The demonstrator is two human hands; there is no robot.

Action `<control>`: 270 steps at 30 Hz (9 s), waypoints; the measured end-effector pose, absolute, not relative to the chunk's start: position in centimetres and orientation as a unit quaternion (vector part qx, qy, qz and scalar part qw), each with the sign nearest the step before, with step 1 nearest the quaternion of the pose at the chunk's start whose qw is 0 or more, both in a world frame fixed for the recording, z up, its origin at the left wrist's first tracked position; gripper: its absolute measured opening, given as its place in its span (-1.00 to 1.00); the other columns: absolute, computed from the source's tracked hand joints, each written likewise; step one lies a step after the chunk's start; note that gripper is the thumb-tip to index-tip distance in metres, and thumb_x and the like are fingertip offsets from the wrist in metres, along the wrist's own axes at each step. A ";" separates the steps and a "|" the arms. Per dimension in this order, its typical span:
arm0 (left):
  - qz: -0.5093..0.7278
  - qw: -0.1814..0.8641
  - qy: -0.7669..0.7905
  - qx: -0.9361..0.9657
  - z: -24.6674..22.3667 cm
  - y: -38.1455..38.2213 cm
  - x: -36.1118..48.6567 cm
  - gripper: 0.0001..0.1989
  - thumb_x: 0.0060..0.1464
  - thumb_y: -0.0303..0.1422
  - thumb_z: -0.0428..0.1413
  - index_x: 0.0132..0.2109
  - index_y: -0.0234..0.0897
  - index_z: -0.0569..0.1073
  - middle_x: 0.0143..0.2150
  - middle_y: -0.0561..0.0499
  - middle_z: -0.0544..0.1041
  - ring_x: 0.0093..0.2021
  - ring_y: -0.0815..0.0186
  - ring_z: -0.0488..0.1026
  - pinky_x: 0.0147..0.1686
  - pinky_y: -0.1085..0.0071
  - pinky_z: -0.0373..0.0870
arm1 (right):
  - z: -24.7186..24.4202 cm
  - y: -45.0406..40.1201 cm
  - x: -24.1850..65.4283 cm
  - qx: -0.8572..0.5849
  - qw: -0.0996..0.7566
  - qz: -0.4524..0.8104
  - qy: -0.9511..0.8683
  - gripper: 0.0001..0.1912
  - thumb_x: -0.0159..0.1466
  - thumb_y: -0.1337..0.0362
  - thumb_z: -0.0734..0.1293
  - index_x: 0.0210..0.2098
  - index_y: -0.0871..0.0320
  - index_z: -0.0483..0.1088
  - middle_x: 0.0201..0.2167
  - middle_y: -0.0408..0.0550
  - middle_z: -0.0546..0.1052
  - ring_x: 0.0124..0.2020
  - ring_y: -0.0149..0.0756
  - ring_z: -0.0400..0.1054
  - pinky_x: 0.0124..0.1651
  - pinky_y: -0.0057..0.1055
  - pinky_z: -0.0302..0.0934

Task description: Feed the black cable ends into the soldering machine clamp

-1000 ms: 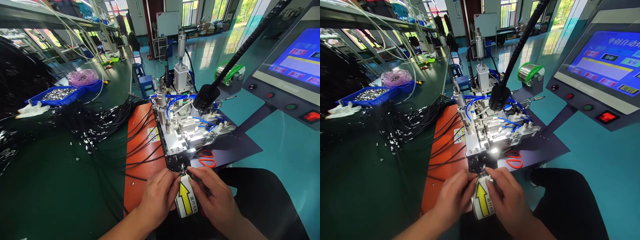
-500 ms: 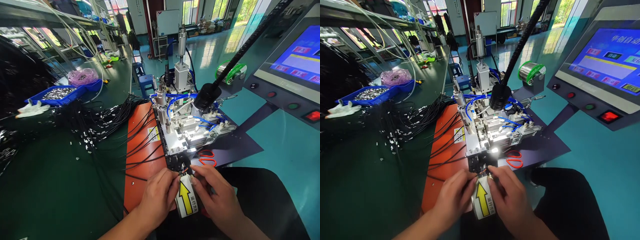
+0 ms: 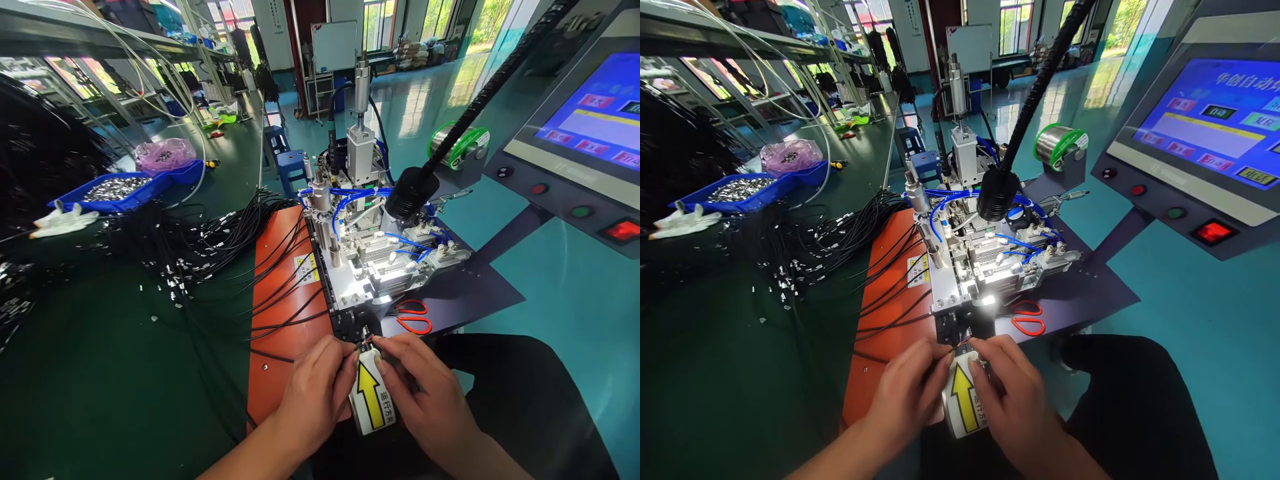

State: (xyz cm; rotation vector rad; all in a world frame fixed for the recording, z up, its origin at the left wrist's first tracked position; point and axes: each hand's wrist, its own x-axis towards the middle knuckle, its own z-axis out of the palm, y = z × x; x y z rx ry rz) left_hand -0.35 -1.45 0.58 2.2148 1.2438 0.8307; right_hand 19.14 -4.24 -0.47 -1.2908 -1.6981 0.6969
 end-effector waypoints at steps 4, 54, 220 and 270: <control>0.308 0.231 0.443 0.809 0.6 -1.4 -0.4 -0.91 0.34 -0.42 0.00 -0.16 -0.23 0.40 -0.35 0.03 0.45 -0.37 0.35 0.40 -0.37 0.47 0.31 | -0.3 -4.2 19.0 -0.528 0.428 0.316 -0.662 -0.74 0.39 0.32 0.28 0.05 0.08 0.45 -0.17 -0.03 0.49 -0.33 -0.35 0.44 -0.29 -0.44 0.40; 0.312 0.235 0.425 0.817 0.4 -1.4 -0.4 -0.92 0.32 -0.45 0.01 -0.18 -0.24 0.38 -0.36 0.04 0.42 -0.39 0.36 0.34 -0.40 0.46 0.24 | 1.5 -2.7 19.3 -0.550 0.400 0.317 -0.661 -0.82 0.36 0.25 0.29 -0.39 0.09 0.42 -0.47 -0.15 0.42 -0.47 -0.34 0.31 -0.42 -0.41 0.24; 0.298 0.115 0.464 0.826 -0.6 -0.3 -0.5 -0.76 0.28 -0.55 0.00 -0.06 -0.26 0.52 -0.18 -0.10 0.47 -0.19 0.19 0.37 -0.23 0.27 0.39 | -1.4 0.6 19.8 -0.614 0.321 0.487 -0.532 -0.67 0.37 0.04 0.24 -0.39 0.11 0.42 -0.47 -0.18 0.44 -0.40 -0.31 0.31 -0.34 -0.42 0.17; 0.315 0.115 0.454 0.826 -0.6 -0.3 -0.5 -0.79 0.25 -0.56 0.05 -0.06 -0.28 0.52 -0.18 -0.11 0.49 -0.21 0.20 0.37 -0.27 0.31 0.39 | 0.4 0.6 20.1 -0.576 0.318 0.369 -0.657 -0.73 0.40 0.17 0.22 -0.07 0.05 0.53 -0.18 -0.05 0.57 -0.12 -0.16 0.45 -0.06 -0.29 0.30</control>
